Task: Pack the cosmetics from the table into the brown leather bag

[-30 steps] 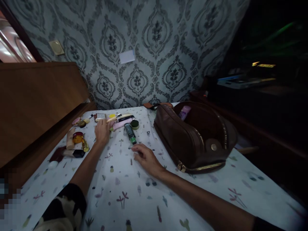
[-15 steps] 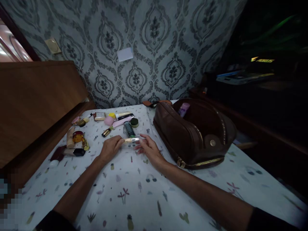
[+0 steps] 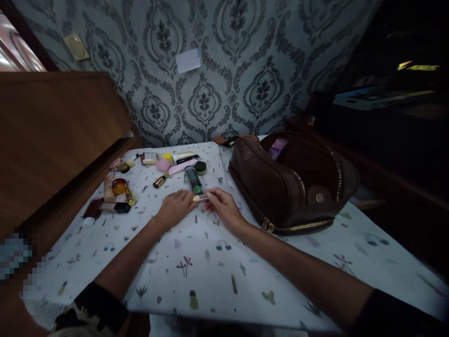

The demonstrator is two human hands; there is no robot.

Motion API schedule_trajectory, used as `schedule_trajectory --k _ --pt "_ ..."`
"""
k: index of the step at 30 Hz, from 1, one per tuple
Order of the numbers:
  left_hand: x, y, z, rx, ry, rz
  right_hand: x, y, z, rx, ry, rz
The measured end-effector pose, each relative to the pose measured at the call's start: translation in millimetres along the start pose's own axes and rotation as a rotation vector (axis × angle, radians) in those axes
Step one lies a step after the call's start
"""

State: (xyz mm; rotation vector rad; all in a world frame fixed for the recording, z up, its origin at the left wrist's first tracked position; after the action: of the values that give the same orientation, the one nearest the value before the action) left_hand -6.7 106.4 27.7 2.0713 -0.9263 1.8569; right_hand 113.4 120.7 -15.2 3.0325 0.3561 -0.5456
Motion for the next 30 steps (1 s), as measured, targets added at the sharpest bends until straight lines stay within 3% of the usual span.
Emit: schedule_trajectory --k 9,20,24,30 --pt "-9.7 3 4 0.032 0.149 -0.092 -11 8 -6 0.020 0.138 -0.070" --pt "-6.0 5 3 -0.021 0.362 -0.062 -16 17 -21 0.174 0.351 -0.119" --pt "-7.6 6 -1 0.006 0.426 -0.050 -17 15 -17 0.127 0.310 -0.143" --pt "-8.4 7 -4 0.048 0.463 -0.063 -9 13 -19 0.127 0.200 -0.059"
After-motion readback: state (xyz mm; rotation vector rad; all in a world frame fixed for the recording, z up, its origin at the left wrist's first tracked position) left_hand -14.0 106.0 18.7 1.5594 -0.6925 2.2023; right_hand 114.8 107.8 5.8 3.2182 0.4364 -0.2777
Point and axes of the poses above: each hand's wrist, its own y-axis away from the middle knuckle, its own x-axis out of the back of the hand, z = x × y, the point moved 9 cm from there along -y, towards the middle knuckle, and after that the axes turned 3 degrees about -x, right-handed, at the moved point
